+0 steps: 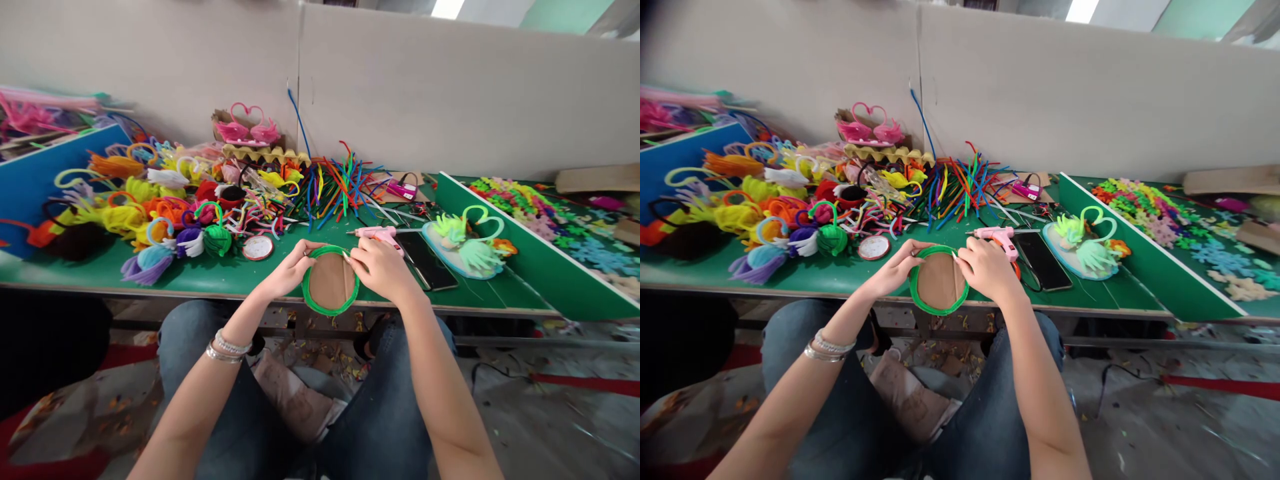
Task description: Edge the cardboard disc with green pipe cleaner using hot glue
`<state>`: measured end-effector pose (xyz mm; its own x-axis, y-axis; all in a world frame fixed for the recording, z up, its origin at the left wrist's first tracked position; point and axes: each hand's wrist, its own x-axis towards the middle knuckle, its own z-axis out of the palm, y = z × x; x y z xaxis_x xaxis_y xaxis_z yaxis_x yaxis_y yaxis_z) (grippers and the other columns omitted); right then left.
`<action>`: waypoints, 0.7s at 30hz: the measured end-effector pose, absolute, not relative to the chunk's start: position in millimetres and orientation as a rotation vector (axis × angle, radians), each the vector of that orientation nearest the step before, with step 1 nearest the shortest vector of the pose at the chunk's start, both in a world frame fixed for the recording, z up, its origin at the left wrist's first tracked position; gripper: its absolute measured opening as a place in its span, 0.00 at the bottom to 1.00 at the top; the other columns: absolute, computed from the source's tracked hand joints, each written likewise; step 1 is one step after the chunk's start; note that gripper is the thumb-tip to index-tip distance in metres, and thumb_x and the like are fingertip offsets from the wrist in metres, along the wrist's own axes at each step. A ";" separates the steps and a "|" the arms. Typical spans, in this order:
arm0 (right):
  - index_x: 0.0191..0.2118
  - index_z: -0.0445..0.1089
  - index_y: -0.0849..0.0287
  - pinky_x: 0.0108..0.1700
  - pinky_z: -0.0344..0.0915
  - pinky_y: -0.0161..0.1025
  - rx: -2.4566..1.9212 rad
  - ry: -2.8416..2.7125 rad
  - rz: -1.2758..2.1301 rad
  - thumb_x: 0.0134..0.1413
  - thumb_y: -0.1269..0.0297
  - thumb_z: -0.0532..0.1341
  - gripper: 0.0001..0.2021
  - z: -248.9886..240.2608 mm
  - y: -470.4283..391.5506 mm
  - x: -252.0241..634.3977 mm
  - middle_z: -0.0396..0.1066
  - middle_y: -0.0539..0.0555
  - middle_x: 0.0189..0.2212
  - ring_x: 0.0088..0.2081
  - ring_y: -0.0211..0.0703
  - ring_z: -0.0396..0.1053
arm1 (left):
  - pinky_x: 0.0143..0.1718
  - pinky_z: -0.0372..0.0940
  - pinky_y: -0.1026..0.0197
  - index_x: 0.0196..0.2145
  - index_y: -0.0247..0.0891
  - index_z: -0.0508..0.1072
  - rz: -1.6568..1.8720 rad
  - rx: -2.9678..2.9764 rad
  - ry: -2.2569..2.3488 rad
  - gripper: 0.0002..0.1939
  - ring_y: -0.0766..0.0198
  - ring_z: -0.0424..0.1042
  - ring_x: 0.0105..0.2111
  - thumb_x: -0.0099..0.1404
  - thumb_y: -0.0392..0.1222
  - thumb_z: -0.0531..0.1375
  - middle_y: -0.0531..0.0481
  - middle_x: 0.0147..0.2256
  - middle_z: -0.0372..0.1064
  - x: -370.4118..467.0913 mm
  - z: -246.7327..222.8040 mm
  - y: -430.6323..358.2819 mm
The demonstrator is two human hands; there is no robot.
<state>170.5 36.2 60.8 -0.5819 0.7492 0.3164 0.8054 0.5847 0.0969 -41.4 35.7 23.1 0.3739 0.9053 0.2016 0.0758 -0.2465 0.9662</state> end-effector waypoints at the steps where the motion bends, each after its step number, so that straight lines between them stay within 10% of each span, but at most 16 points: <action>1: 0.25 0.66 0.59 0.36 0.51 0.40 -1.286 -2.565 -0.306 0.62 0.63 0.49 0.17 60.7 36.4 170.9 0.64 0.55 0.29 0.33 0.43 0.61 | 0.55 0.56 0.57 0.45 0.36 0.64 1.021 1.619 0.897 0.13 0.59 0.63 0.53 0.62 0.37 0.50 0.44 0.49 0.67 -41.4 23.2 35.7; 21: 0.30 0.64 0.57 0.40 0.59 0.38 -1.215 -2.459 0.384 0.61 0.60 0.51 0.11 59.2 40.7 185.0 0.63 0.52 0.31 0.35 0.41 0.63 | 0.55 0.56 0.57 0.43 0.37 0.65 1.050 1.574 0.892 0.12 0.60 0.62 0.54 0.61 0.36 0.50 0.46 0.50 0.67 -41.7 23.8 36.1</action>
